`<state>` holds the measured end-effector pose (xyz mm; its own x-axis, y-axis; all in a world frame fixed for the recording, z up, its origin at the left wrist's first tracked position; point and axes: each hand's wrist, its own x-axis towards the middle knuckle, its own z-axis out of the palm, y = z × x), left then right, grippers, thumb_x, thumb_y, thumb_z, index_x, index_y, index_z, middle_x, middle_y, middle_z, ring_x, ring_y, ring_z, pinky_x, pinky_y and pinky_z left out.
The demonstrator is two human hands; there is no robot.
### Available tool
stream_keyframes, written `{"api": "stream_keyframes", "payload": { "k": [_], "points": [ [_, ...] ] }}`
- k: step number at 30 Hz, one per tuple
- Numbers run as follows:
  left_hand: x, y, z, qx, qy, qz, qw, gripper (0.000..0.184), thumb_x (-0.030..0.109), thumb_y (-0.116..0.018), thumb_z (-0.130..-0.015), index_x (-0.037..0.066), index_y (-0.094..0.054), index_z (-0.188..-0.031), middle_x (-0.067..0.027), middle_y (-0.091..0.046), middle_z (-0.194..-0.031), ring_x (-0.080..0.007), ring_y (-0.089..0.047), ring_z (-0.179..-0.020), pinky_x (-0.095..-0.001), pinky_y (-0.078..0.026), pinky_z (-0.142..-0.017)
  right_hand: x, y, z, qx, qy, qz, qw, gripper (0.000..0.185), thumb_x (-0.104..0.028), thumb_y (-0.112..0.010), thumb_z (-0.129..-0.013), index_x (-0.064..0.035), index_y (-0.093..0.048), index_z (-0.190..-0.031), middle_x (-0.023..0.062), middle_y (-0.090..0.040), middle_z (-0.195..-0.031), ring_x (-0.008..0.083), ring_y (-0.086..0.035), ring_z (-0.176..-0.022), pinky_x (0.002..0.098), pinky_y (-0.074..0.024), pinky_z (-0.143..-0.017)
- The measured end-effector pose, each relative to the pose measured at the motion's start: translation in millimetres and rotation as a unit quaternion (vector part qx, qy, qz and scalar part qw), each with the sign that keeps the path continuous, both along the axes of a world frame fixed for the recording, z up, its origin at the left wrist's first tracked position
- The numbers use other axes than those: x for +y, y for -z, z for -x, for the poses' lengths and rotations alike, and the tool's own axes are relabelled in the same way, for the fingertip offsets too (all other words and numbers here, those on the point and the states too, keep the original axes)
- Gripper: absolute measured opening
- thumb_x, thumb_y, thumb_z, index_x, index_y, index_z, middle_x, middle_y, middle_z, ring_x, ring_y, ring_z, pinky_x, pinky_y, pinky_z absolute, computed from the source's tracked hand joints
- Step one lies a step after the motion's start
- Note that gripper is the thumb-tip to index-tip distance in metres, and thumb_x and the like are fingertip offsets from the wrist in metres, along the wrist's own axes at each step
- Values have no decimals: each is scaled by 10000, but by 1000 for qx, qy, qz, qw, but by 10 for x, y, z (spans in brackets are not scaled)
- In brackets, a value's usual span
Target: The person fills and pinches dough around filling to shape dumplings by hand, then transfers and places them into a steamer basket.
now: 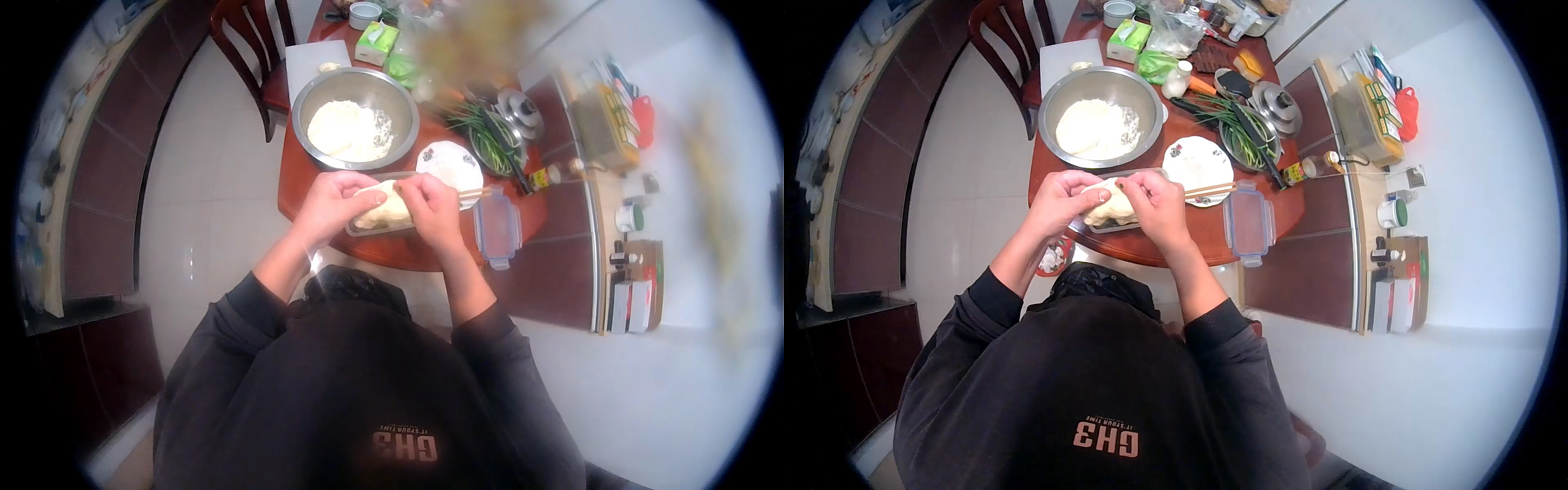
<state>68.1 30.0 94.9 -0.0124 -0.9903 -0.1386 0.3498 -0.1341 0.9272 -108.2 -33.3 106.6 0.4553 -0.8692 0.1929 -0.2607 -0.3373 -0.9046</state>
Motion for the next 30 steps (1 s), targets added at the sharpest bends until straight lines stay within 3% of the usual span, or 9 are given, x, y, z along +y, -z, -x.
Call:
{"api": "stream_keyframes", "payload": {
  "k": [6,9,13,17,18,22,25,26,30],
  "points": [
    [-38,-49,-104,-87,27,67,994,195,103,-683,-838,-33,-649,-973,-55,-669,-861,-69,-600,-764,-215,-487,-668,3,-188,-115,-93,-93,-172,976,163,-106,-610,-869,29,-661,-945,44,-642,-811,91,-580,-727,247,-477,-668],
    [-66,-41,-206,-122,46,68,989,230,105,-676,-843,-27,-622,-1023,-58,-669,-869,-76,-606,-780,-218,-488,-681,-121,-48,-154,-15,-117,88,989,172,-105,-608,-874,28,-648,-975,38,-644,-874,80,-576,-774,238,-471,-702],
    [-8,-268,-321,-61,37,35,997,340,62,-649,-850,-20,-532,-1159,-69,-669,-907,-107,-626,-831,-235,-506,-714,56,-126,-257,-23,-50,-8,998,187,-134,-602,-897,23,-642,-991,33,-645,-904,77,-575,-816,236,-468,-733],
    [-111,-174,-635,186,96,51,977,597,460,-469,-948,-14,-420,-1308,-187,-539,-1255,-199,-643,-932,-283,-535,-755,278,-351,-378,-241,-76,-183,950,199,-147,-594,-913,25,-643,-999,36,-647,-916,81,-577,-824,232,-468,-734],
    [-188,-43,-579,188,113,35,975,822,653,-316,-909,-41,-376,-1344,-213,-444,-1347,-256,-575,-1097,-352,-492,-887,302,-377,-405,-289,-97,-206,930,200,-146,-595,-913,26,-643,-1004,36,-648,-918,79,-576,-826,230,-468,-734],
    [-62,52,-164,557,157,-40,815,946,717,-312,-863,-96,-338,-1346,-212,-398,-1385,-302,-389,-1288,-421,-252,-1102,304,-334,-455,-229,-34,-220,948,234,-143,-603,-905,37,-634,-1052,31,-651,-920,66,-580,-770,210,-477,-669],
    [9,94,-72,519,119,1,847,802,659,-417,-864,-2,-389,-1317,-189,-356,-1416,-317,-381,-1295,-474,-256,-1103,262,-249,-348,-135,11,-183,974,255,-147,-600,-903,35,-631,-1079,33,-651,-921,66,-583,-745,202,-478,-643],
    [15,145,-57,518,103,30,849,562,431,-552,-895,14,-434,-1252,-180,-435,-1350,-294,-454,-1237,-448,-325,-1075,233,-214,-300,-135,14,-195,971,258,-148,-601,-902,33,-633,-1083,35,-650,-923,66,-583,-750,202,-479,-645],
    [-25,82,-50,385,7,-16,923,415,-31,-616,-817,14,-452,-1195,-135,-564,-1180,-225,-579,-1068,-368,-491,-911,142,-219,-116,-176,-15,-246,953,268,-163,-607,-897,22,-638,-1089,39,-643,-932,61,-574,-756,203,-478,-653]
  ]
}}
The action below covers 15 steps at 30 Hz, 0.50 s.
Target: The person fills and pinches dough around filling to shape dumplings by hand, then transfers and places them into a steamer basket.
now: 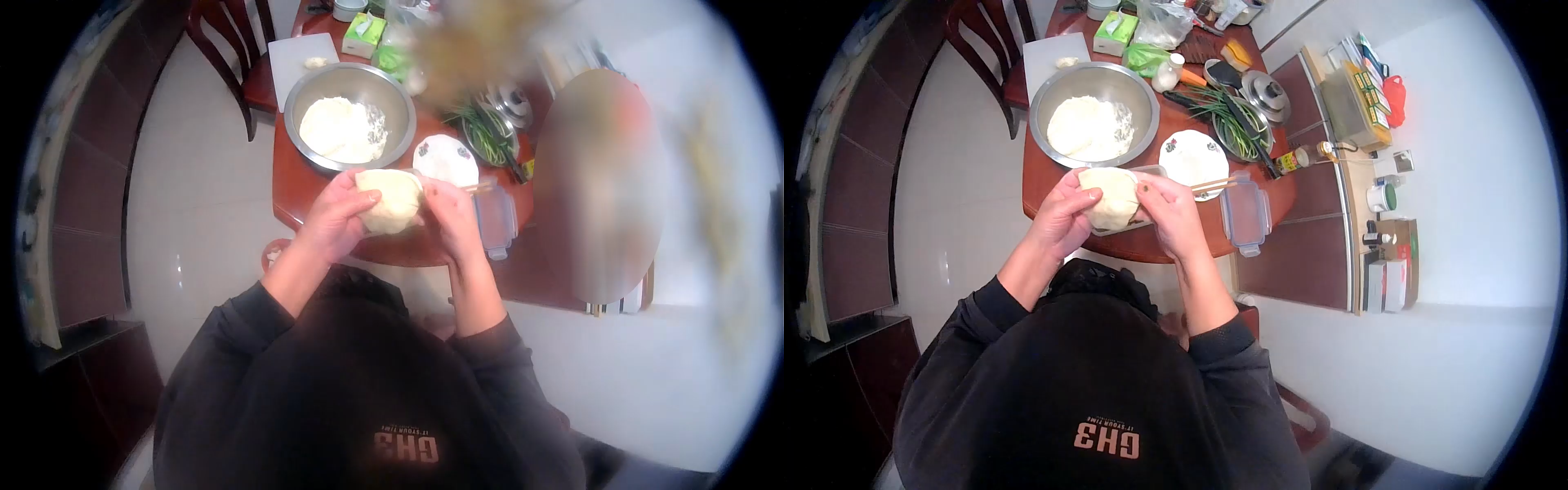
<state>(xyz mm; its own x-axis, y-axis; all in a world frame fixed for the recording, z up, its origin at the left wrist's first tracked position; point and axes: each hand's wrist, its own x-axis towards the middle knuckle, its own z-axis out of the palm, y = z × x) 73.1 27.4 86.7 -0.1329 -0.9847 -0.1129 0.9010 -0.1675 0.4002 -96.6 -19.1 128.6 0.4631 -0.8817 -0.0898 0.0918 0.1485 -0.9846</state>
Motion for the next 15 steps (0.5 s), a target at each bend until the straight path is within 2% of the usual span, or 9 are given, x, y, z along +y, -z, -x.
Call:
{"api": "stream_keyframes", "payload": {
  "k": [1,3,5,8,11,12,14,15],
  "points": [
    [-16,2,17,-30,-26,8,999,391,-31,-624,-814,19,-461,-1166,-133,-574,-1157,-214,-588,-1042,-354,-499,-889,-27,-19,38,-26,-12,-10,1000,271,-169,-609,-896,19,-639,-1090,40,-642,-935,59,-570,-755,203,-477,-654],
    [-32,0,76,-89,-77,21,993,344,-32,-640,-807,27,-480,-1107,-128,-593,-1111,-192,-605,-992,-326,-516,-844,-88,-36,102,59,-2,79,995,304,-141,-630,-882,16,-609,-1141,37,-633,-923,58,-567,-761,200,-476,-662],
    [-49,-80,78,-137,-50,38,989,308,-45,-653,-797,34,-484,-1042,-107,-613,-1040,-159,-612,-935,-291,-521,-788,-133,-33,124,98,25,138,985,330,-112,-639,-872,16,-588,-1172,32,-622,-921,58,-567,-759,196,-474,-662],
    [-106,-133,133,-201,-24,66,977,281,-64,-655,-795,48,-474,-979,-109,-631,-989,-141,-621,-902,-277,-527,-766,-254,-2,174,-10,-45,55,997,307,-74,-653,-854,22,-587,-1138,23,-591,-915,53,-561,-796,184,-462,-688],
    [-152,-163,167,-311,-36,91,945,260,-50,-662,-803,54,-461,-933,-103,-639,-954,-124,-622,-874,-258,-525,-742,-370,70,243,28,-105,26,994,226,-57,-665,-834,32,-609,-1034,27,-569,-903,60,-549,-827,192,-452,-720],
    [-162,-173,181,-356,-45,99,928,254,-41,-666,-806,54,-458,-917,-97,-641,-940,-115,-621,-862,-247,-523,-729,-390,92,262,34,-91,78,992,194,-50,-664,-830,32,-613,-998,34,-576,-898,66,-551,-833,199,-453,-728],
    [-168,-245,218,-343,-80,63,934,263,-36,-686,-792,52,-460,-895,-82,-640,-909,-105,-622,-828,-228,-517,-704,-406,124,293,44,-61,179,981,130,-36,-662,-823,31,-622,-927,47,-591,-887,77,-555,-844,215,-456,-743],
    [-165,-289,230,-337,-97,46,936,268,-34,-695,-786,51,-461,-883,-75,-640,-894,-100,-622,-811,-219,-514,-691,-403,93,296,37,-72,190,979,118,-32,-661,-820,31,-628,-913,56,-599,-891,83,-559,-838,221,-459,-740]
  ]
}}
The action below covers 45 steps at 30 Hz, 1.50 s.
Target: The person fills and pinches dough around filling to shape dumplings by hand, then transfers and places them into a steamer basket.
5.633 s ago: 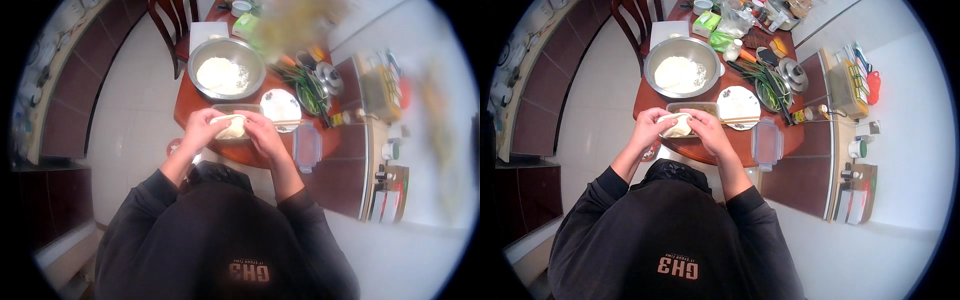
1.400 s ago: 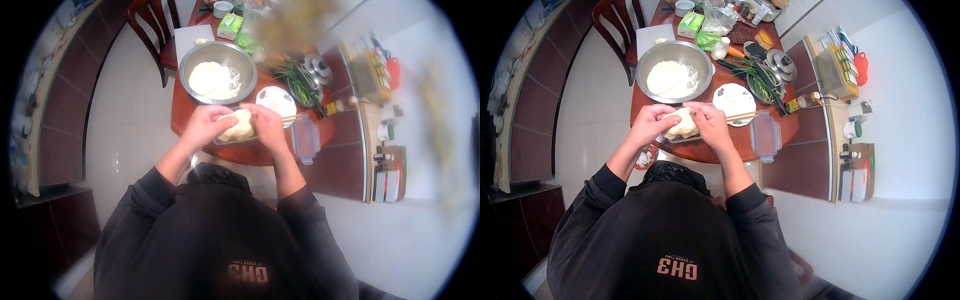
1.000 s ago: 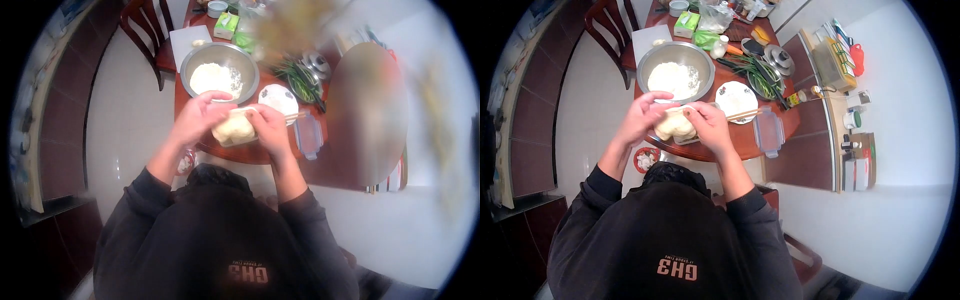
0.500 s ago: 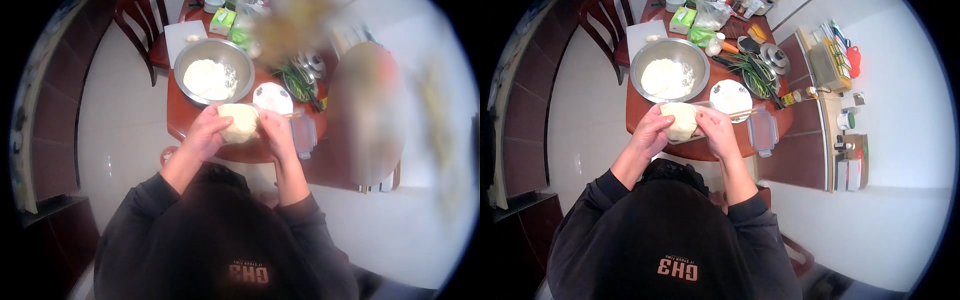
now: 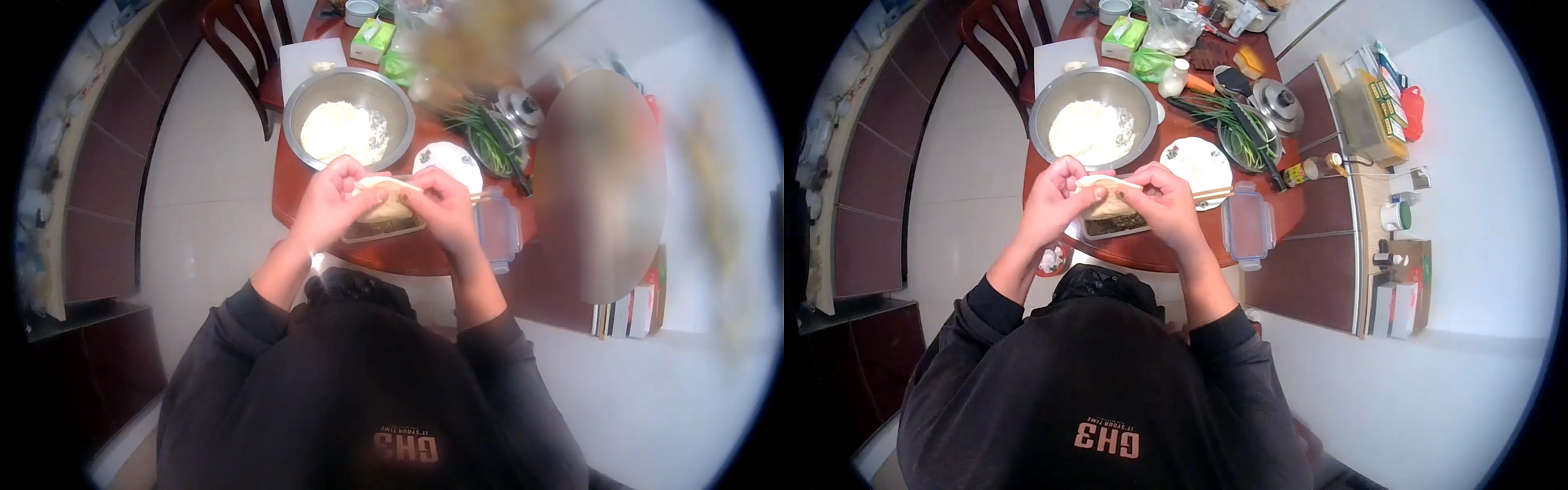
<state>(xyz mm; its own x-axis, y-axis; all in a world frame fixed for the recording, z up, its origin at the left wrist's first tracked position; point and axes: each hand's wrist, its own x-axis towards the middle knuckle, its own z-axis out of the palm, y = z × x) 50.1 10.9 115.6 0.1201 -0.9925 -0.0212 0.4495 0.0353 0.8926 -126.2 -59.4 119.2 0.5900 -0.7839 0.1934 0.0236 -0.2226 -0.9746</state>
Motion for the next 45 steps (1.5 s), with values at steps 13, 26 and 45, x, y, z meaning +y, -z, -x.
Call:
{"api": "stream_keyframes", "payload": {
  "k": [13,26,45],
  "points": [
    [301,-64,118,364,157,63,916,779,466,-695,-793,-33,-409,-1318,-158,-540,-1246,-242,-515,-1175,-403,-401,-1022,357,-529,-160,-52,45,-32,997,90,-33,-633,-860,37,-657,-911,53,-657,-859,80,-598,-763,216,-489,-697],
    [335,97,156,120,-71,-5,990,208,61,-598,-891,0,-575,-1088,-61,-616,-1030,-98,-583,-918,-257,-485,-803,215,-354,-125,31,51,44,997,231,-39,-691,-757,11,-671,-983,99,-643,-865,153,-610,-715,231,-471,-640],
    [314,53,69,194,14,-68,979,322,191,-494,-969,-67,-561,-1151,-86,-627,-1075,-134,-605,-970,-283,-483,-847,107,-108,-197,11,-8,-9,1000,97,-80,-636,-842,0,-679,-879,63,-597,-808,122,-569,-690,243,-449,-616]
  ]
}}
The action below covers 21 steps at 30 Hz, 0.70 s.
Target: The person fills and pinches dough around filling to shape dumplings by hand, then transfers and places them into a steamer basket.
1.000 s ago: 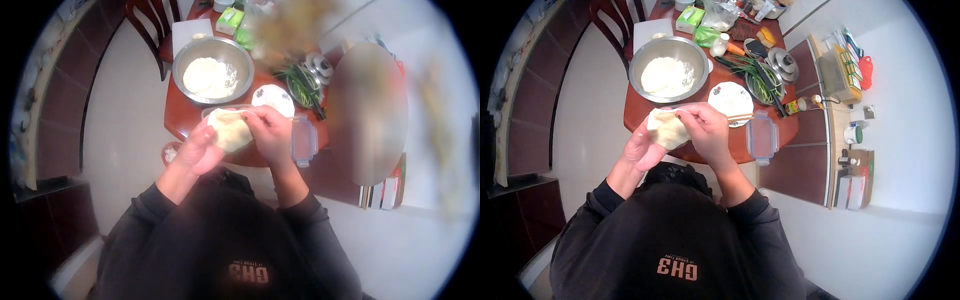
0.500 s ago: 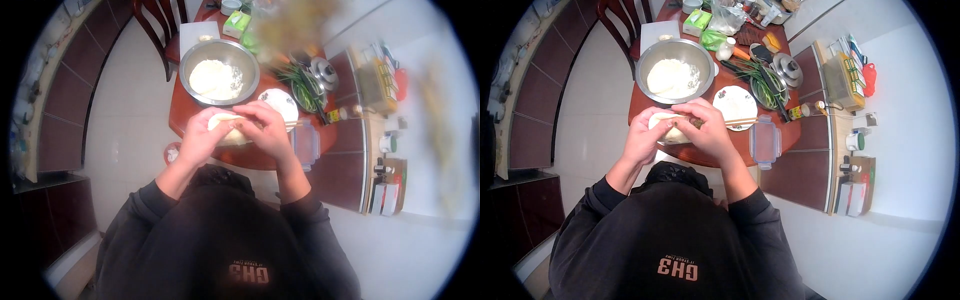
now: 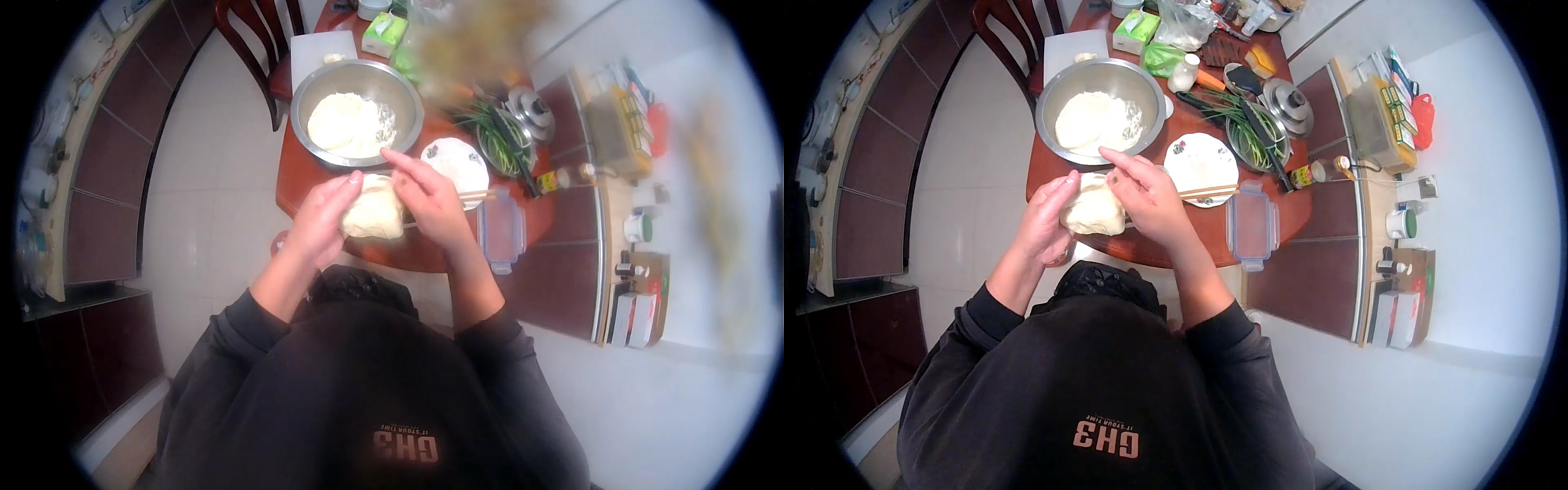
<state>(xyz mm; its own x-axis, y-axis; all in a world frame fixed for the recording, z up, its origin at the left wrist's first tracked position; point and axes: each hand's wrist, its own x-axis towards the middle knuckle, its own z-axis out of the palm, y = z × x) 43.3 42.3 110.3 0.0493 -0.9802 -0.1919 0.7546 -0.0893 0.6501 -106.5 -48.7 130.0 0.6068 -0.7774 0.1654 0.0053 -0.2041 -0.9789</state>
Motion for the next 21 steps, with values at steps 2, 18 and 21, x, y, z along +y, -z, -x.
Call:
{"api": "stream_keyframes", "payload": {
  "k": [2,18,21],
  "points": [
    [-10,-35,-11,-9,8,-4,1000,342,209,-462,-985,-65,-553,-1169,-87,-624,-1086,-141,-604,-982,-286,-479,-862,-28,64,36,15,-28,-36,999,117,-89,-650,-840,7,-668,-903,50,-593,-810,88,-554,-688,220,-441,-613],
    [-72,-258,-171,-429,5,121,895,492,338,-380,-993,5,-428,-1351,-138,-525,-1243,-195,-486,-1160,-343,-377,-984,11,-116,29,88,-33,45,995,169,-134,-647,-845,24,-666,-904,54,-653,-767,64,-583,-683,235,-469,-614],
    [-110,-225,-323,-242,40,97,965,658,495,-334,-967,22,-299,-1422,-190,-527,-1238,-260,-517,-1156,-382,-395,-999,97,-312,-17,68,-51,71,994,152,-103,-614,-837,12,-669,-918,82,-671,-798,91,-587,-678,251,-478,-633]
  ]
}}
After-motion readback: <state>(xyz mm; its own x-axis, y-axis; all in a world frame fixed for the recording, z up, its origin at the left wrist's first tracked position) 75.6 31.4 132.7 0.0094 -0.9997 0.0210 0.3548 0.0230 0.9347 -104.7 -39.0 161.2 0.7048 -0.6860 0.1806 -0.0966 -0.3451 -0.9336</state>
